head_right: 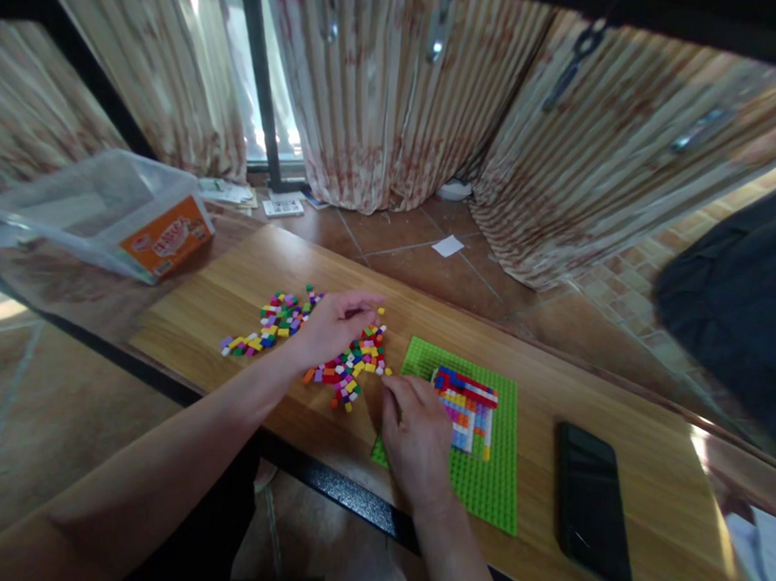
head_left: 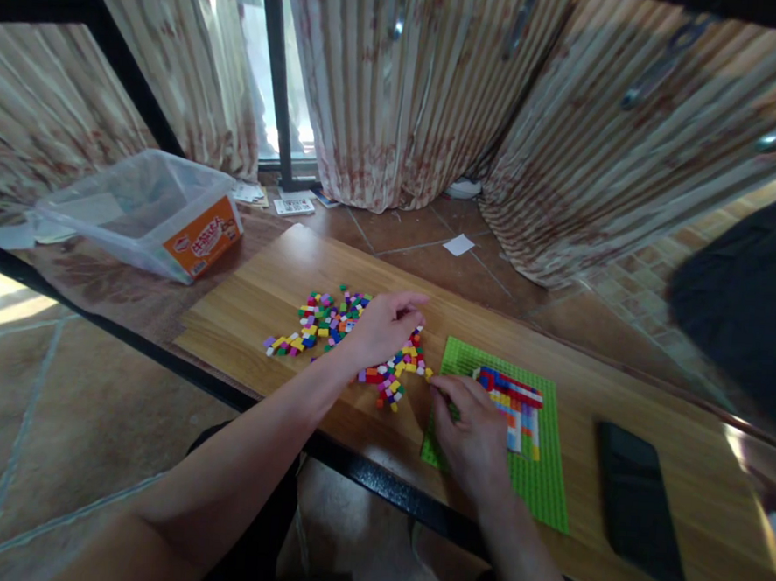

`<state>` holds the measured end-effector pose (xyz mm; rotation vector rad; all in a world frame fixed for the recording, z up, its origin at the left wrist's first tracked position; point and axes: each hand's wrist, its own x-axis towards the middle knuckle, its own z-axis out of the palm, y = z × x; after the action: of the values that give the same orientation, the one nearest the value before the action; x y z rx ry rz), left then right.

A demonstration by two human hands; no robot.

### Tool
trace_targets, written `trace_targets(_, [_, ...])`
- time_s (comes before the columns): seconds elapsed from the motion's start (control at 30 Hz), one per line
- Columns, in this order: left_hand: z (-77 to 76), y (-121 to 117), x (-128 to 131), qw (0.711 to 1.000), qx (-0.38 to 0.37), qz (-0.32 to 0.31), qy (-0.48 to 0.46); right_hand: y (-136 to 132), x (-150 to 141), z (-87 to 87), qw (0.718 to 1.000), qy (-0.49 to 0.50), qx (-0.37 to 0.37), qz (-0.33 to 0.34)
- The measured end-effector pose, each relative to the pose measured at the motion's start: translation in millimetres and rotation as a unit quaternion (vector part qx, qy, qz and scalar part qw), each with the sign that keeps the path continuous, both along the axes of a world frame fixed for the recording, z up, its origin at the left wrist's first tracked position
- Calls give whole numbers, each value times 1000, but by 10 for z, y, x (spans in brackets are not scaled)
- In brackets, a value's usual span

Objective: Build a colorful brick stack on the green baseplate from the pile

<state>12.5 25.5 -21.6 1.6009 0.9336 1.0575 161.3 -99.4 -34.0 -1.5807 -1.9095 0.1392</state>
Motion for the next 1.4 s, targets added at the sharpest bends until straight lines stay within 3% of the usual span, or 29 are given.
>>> trace_targets(0.37, [-2,-1,-47,1000,2,-6,15,211,-147,-108,994,-107,-24,-17])
trace_targets(0.87, [-19,-26,-59,998,11,-22,55,242,-223,-116,995,-83,-53,-6])
trace_targets(1.13, [11,-39,-70,996,23,-17,85,209,-201,-22,999,-27,-34,-9])
trace_targets(1.4, [-36,-61,-27,993,41,-41,106,138,93,137,990,112,-28,-85])
